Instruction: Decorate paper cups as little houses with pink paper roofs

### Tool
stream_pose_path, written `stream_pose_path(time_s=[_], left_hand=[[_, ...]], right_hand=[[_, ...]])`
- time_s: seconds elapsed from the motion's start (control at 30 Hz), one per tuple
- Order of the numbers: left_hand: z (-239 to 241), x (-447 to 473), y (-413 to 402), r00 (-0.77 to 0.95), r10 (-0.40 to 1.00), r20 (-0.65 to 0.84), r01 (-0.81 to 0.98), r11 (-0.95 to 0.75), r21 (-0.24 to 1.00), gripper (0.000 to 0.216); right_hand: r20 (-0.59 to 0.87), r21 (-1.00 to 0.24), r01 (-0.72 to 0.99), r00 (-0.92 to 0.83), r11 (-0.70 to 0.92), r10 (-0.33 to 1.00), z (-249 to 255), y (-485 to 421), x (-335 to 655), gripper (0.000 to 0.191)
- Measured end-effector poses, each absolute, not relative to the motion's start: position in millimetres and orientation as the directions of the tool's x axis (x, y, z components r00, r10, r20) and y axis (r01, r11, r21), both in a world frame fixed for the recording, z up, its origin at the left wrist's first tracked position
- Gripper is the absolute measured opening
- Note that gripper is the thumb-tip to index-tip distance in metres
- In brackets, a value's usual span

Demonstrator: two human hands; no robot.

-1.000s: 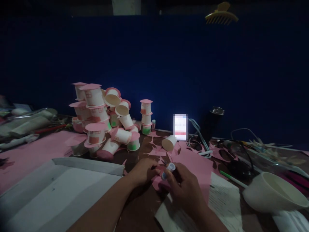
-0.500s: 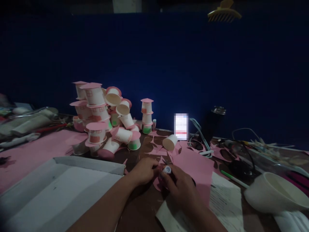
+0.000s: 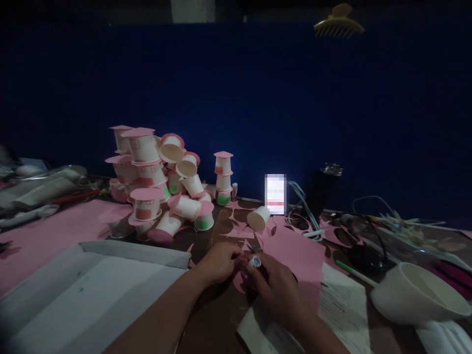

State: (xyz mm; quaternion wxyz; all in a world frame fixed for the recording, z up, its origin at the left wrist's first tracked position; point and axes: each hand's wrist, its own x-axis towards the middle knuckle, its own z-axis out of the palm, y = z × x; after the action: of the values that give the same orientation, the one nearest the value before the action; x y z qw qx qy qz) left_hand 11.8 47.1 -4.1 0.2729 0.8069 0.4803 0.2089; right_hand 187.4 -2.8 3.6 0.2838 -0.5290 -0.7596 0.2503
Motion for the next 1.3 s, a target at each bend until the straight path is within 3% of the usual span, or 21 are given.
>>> stream_pose_path(time_s=[0.6,1.03,1.3], left_hand=[[-6,12,50,0.439,0.897,0.058,0.677,-0.372,0.636,0.020],[-6,13,51,0.439,0.898,0.028,0.692,-0.358,0.626,0.018],[-3,10,48,0.465,0.884,0.045,0.673,-0.387,0.630,0.020]], right_hand=[[0.198,-0.519,0.783,-0.281,0.344,0.939,1,-2,186,0.025],[0.144,-0.576,0.749,-0.303,0.328,0.942,10,-8,185,0.029],[0.297,-0.641,0.719,-0.092,0.269,0.951,9,-4,195,0.035]])
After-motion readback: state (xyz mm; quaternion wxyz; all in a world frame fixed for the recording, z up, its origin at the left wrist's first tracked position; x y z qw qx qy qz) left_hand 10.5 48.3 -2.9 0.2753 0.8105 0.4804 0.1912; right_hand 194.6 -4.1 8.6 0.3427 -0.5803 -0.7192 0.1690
